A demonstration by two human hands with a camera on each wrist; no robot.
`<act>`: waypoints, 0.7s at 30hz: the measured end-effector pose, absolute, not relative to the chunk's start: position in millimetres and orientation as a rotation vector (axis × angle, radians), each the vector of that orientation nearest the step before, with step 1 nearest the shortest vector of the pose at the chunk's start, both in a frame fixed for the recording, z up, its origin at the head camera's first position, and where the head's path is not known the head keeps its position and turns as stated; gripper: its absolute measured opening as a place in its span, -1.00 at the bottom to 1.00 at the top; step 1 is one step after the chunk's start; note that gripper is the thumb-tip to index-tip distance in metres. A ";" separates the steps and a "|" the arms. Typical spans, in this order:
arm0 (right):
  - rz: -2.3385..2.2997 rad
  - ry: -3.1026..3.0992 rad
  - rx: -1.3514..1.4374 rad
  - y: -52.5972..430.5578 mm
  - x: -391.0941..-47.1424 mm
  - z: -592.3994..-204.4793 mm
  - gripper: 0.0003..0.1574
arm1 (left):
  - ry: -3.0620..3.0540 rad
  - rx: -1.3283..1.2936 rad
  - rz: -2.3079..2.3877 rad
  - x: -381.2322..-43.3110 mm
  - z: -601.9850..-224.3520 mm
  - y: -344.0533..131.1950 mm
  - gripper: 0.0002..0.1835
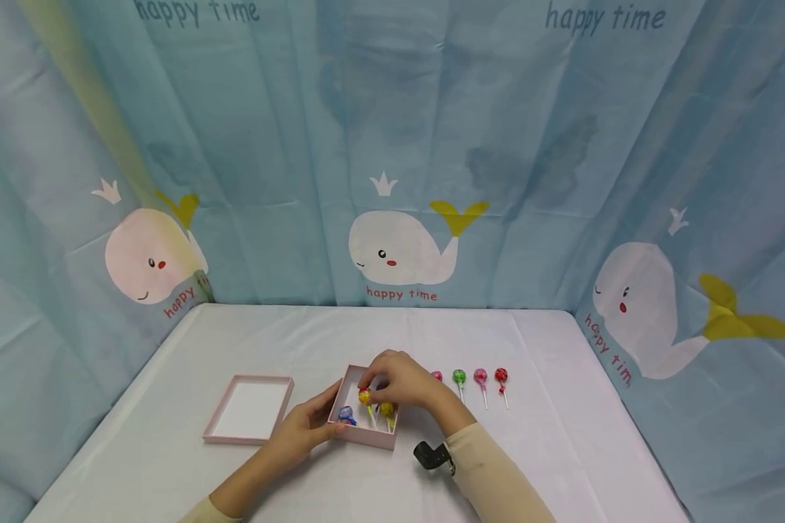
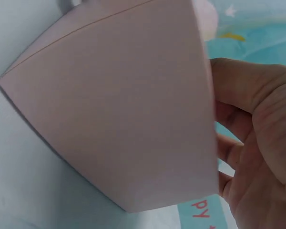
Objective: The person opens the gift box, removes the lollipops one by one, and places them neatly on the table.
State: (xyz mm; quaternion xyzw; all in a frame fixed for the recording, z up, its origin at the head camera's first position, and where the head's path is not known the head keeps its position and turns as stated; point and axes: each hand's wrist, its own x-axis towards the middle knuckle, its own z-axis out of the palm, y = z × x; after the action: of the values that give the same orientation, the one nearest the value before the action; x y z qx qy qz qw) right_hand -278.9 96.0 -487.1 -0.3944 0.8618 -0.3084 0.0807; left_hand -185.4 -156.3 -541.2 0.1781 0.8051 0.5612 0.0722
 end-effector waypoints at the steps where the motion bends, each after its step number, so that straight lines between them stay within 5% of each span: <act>1: -0.949 2.577 -1.156 97.4 -278.8 -485.9 -0.78 | 2.420 0.531 1.689 -185.4 -541.1 -156.2 -0.06; 21: -1.339 2.804 -1.069 151.5 -256.9 -444.3 -0.74 | 2.400 0.523 1.724 -183.4 -540.4 -156.4 -0.06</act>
State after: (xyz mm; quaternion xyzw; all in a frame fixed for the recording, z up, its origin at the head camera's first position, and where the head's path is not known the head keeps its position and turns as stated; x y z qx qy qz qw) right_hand -256.9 151.5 -444.3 -0.3244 0.8511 -0.4064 -0.0722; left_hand -183.4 -156.4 -540.4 0.1739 0.7979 0.5729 0.0702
